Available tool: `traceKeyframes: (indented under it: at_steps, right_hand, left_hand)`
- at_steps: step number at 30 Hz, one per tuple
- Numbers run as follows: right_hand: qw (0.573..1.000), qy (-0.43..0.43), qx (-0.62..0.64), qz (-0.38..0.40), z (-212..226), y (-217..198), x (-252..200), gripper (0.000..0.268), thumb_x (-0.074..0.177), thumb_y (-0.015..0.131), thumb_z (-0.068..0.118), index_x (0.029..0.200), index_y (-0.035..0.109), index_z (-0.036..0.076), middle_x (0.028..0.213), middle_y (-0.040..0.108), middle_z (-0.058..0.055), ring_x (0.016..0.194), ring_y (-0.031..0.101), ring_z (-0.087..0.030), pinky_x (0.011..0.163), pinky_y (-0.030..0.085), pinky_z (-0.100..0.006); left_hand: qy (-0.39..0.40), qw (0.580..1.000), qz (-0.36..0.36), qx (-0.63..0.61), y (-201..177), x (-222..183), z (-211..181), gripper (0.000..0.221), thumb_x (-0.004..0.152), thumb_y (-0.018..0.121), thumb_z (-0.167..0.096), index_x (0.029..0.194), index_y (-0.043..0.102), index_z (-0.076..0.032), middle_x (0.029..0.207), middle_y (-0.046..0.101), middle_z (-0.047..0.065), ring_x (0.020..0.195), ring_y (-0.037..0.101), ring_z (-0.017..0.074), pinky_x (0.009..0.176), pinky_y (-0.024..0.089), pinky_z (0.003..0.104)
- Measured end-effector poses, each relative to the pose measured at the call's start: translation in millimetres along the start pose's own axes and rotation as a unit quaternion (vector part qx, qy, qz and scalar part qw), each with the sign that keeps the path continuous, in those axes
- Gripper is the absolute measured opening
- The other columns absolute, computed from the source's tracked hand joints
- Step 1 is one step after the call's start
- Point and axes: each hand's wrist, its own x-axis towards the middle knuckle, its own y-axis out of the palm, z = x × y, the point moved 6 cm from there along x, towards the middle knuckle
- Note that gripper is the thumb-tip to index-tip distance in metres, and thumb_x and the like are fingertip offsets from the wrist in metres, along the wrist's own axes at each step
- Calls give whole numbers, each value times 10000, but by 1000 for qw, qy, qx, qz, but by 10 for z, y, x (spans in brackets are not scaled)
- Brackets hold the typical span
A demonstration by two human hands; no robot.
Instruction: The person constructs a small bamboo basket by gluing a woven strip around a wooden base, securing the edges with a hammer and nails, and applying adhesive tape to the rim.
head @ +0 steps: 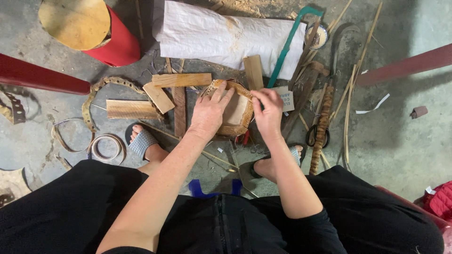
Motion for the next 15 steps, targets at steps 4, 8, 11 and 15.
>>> traceKeyframes:
  at_steps: [4,8,11,15]
  right_hand:
    - [968,-126,-217,-11,141,135,-93,203,975,663,116,1111,789,197,990,630,12,965,546,-150,947,431,-353]
    - [946,-167,-274,-42,338,135,-119,225,961,627,100,1087,793,187,966,638,19,928,558,-147,935,421,-345]
    - [933,-202,-292,-60,280,196,-164,299,850,637,139,1123,757,161,1046,626,-38,977,605,-240,969,449,-441]
    - [930,-205,-295,-81,289,216,-184,263,870,603,143,1094,739,156,1047,615,-39,976,609,-250,962,458,-437]
  left_hand:
    - [4,1000,-3,-14,119,-35,-17,532,901,618,-239,1424,575,-330,1521,530,16,1040,726,245,1019,501,497]
    - [13,999,-31,-10,-21,-17,-22,510,882,623,-185,1375,629,-314,1469,579,33,908,735,256,929,522,470]
    - [31,998,-52,7,-143,4,-68,526,860,622,-201,1368,637,-337,1420,623,31,887,731,260,887,517,439]
    - [23,997,-64,30,-183,37,-147,560,815,623,-168,1347,665,-335,1399,642,63,738,696,267,741,490,413]
